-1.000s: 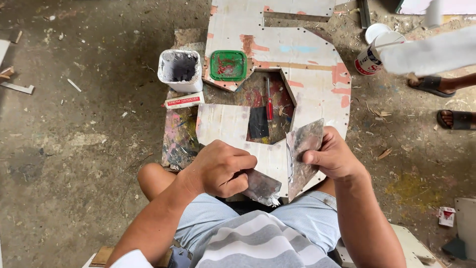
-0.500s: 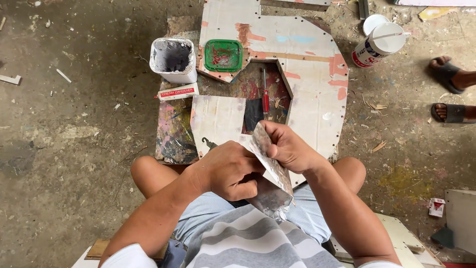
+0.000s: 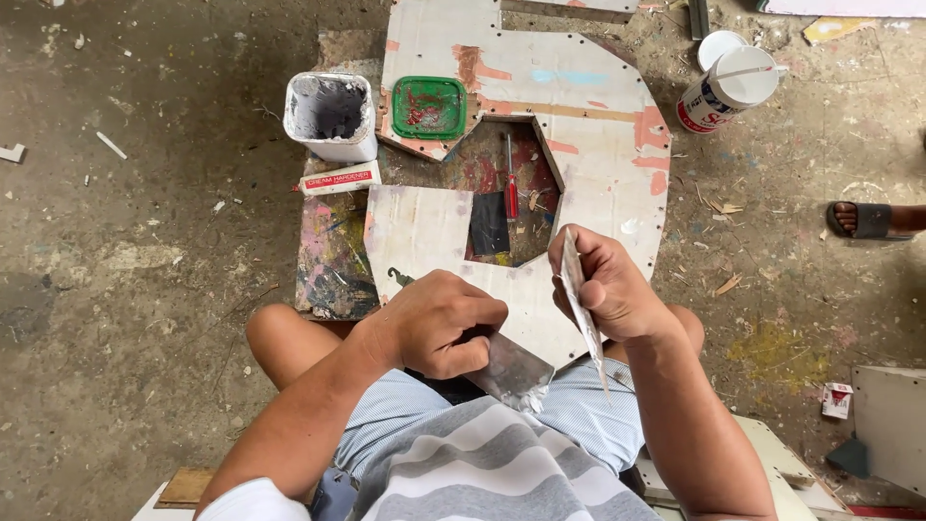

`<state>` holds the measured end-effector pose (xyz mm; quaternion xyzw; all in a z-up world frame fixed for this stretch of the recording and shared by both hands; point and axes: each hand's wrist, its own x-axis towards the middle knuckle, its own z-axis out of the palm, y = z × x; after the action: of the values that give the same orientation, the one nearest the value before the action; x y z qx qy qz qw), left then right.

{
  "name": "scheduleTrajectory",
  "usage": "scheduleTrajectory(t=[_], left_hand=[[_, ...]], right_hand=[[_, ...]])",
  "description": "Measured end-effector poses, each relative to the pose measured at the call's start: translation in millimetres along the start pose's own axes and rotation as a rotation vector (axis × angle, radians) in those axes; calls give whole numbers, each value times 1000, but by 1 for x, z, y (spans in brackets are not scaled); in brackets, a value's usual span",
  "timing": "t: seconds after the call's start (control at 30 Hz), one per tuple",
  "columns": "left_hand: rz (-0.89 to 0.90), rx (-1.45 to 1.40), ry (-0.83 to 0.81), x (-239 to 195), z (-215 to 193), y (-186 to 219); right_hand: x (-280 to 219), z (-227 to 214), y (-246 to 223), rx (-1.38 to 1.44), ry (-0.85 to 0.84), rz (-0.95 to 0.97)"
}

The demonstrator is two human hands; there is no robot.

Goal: Applying filler and scraping the edges of a large wooden letter to prepare it for finishing.

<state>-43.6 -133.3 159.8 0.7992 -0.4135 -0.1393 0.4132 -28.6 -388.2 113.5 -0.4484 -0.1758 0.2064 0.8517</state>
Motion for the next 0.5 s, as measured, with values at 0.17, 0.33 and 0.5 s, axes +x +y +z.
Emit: scheduleTrajectory(t=[0.17, 0.33, 0.5], left_hand=[[30, 116, 20, 2, -1, 9], [124, 207, 46, 3, -3, 20], [148, 166, 63, 2, 1, 15]], right_hand=[[1, -7, 12, -131, 44, 81], [10, 17, -8, -313, 0, 170], [0, 14, 7, -283, -95, 228]])
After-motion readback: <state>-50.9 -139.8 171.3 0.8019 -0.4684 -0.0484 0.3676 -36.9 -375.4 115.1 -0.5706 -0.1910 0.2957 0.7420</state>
